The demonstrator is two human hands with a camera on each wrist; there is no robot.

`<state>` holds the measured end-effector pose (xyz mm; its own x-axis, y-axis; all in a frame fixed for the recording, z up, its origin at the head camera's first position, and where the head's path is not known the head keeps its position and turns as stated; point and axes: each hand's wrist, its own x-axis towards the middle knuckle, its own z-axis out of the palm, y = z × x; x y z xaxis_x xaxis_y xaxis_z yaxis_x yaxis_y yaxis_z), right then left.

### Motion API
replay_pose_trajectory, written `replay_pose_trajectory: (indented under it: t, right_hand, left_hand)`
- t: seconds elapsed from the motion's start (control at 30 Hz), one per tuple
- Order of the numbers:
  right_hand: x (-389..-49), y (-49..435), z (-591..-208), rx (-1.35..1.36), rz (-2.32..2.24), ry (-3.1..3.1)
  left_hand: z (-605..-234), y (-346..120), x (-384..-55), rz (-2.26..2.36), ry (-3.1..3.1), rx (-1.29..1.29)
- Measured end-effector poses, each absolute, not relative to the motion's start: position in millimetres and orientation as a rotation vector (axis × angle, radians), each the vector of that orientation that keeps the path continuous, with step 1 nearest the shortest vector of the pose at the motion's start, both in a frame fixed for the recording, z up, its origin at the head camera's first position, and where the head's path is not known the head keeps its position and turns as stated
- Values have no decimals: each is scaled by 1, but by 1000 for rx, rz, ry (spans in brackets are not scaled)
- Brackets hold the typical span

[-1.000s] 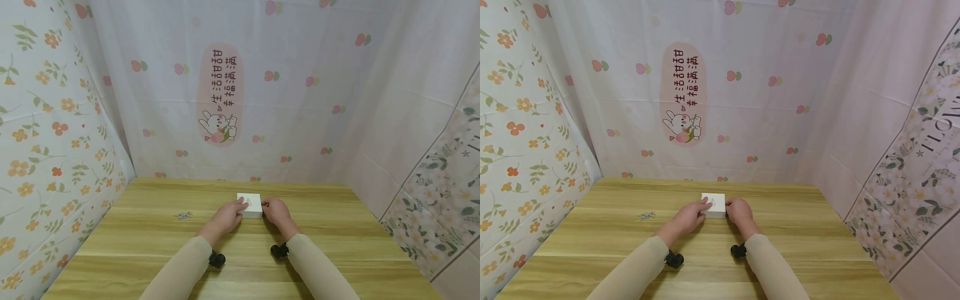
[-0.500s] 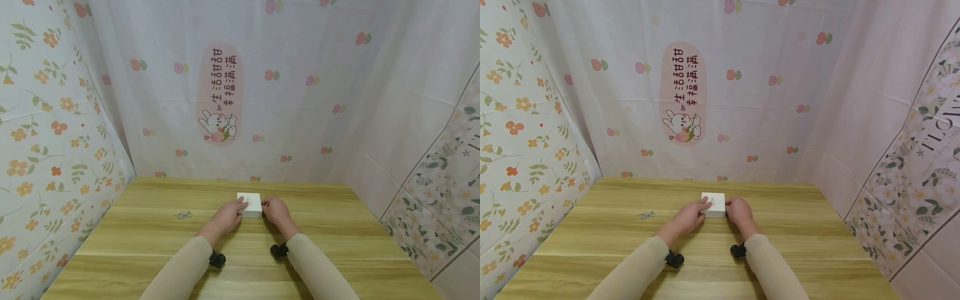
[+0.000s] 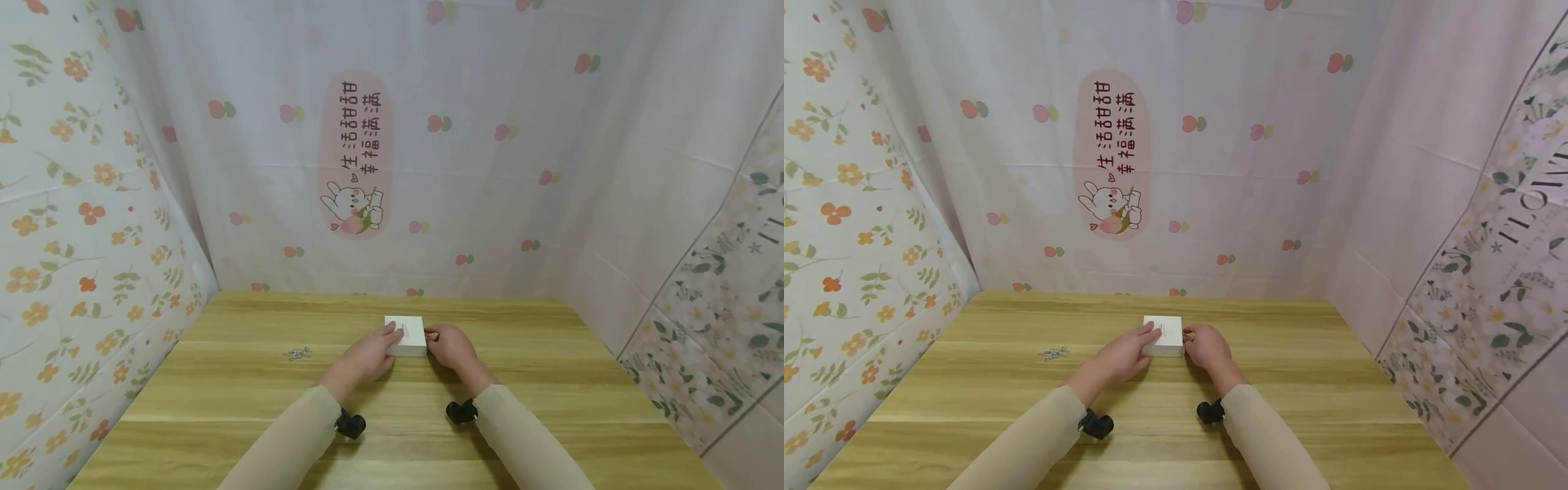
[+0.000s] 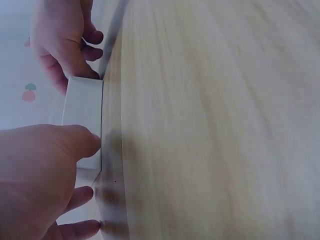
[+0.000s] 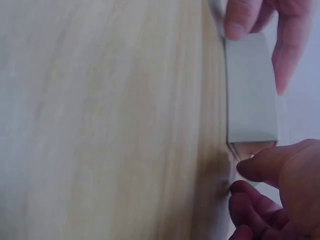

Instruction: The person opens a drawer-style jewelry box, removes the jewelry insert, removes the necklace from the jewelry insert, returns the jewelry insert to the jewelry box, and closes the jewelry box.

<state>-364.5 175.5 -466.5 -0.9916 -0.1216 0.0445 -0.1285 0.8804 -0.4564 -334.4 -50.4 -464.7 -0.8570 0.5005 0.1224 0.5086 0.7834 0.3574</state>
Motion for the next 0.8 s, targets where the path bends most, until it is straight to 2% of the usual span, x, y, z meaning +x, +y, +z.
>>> replay_pose_trajectory:
  t: [0.2, 0.57, 0.8]
  right_hand:
    - [-361, 186, -462, 219, 755, -3003]
    - [-361, 209, -461, 134, 814, -3030]
    - [-360, 214, -459, 131, 853, -3004]
  left_hand:
    - [-460, -43, -324, -508, -2922, -738]
    - [-465, 0, -284, -306, -2972, -592]
    - [-470, 4, -290, -290, -3014, -506]
